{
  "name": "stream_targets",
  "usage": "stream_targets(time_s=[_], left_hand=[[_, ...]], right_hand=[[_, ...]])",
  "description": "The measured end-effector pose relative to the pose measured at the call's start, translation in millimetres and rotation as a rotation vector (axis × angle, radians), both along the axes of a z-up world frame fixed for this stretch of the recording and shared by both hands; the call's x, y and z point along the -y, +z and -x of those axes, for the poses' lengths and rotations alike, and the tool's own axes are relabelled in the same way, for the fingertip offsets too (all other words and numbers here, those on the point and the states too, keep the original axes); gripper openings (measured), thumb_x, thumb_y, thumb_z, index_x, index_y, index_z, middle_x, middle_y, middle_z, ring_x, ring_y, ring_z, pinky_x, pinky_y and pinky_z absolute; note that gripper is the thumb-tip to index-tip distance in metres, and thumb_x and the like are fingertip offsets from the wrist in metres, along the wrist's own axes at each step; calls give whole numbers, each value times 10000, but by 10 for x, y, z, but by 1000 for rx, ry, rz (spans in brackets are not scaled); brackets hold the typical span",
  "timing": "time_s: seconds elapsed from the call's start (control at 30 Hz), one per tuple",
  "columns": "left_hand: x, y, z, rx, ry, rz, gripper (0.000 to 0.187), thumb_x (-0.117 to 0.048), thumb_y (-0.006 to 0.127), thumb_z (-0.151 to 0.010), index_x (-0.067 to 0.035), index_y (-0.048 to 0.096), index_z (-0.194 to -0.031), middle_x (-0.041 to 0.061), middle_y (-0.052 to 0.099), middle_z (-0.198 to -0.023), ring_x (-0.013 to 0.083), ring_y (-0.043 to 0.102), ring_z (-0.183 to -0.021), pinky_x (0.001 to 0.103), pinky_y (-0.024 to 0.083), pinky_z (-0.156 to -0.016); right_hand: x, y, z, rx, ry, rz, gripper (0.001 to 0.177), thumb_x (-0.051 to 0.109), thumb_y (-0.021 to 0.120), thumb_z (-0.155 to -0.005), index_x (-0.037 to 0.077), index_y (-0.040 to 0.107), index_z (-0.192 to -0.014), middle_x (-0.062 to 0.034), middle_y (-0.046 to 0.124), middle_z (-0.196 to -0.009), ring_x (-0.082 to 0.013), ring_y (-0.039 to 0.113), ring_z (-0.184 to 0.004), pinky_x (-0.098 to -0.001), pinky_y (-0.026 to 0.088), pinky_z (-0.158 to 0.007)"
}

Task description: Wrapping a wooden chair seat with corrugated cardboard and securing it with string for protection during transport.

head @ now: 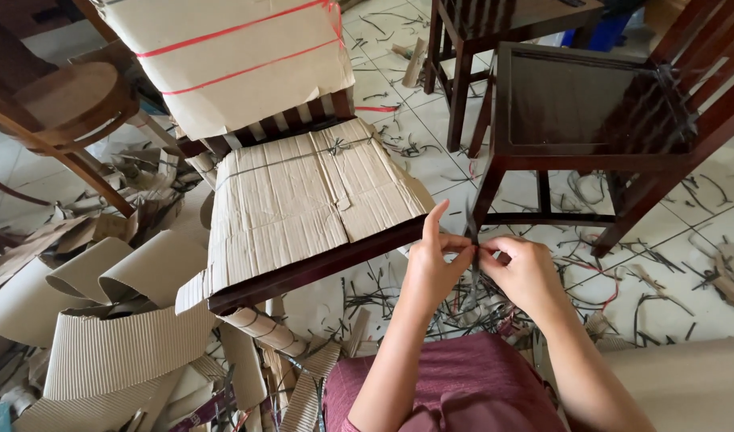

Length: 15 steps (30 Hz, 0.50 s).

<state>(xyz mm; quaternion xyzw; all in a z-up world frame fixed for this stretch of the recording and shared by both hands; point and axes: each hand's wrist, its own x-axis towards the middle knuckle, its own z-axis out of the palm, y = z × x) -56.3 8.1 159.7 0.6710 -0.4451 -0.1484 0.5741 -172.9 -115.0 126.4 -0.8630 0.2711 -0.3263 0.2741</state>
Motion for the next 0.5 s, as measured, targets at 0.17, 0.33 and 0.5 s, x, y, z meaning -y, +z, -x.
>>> stream_targets(time_s=[0.17, 0.33, 0.5], left_hand=[[139, -283, -56, 114, 18, -89, 609, -32, 677, -907, -9, 360, -1427, 187, 747, -960, 335, 748, -922, 474, 617, -815], [124, -300, -95, 95, -25, -112, 516, -45, 664, -894, -85, 383, -1324, 109, 751, -938, 287, 748, -905, 433, 605, -807], [57, -376, -205, -81, -52, -29, 481, 7, 663, -872, -123, 411, -1261, 121, 743, -943, 271, 736, -914, 394, 593, -812]], right_hand=[[-16, -140, -92, -19, -15, 183, 97, 201, 782, -866, 107, 804, -869, -62, 742, -712, -221, 707, -580, -350, 576, -560], [61, -283, -109, -14, -99, 363, 53, 234, 787, -845, 182, 782, -854, -7, 717, -730, -209, 709, -613, -356, 577, -579], [368, -307, -65, 100, -175, 414, 49, 143, 787, -839, 188, 774, -825, 15, 717, -764, -231, 719, -727, -332, 576, -646]])
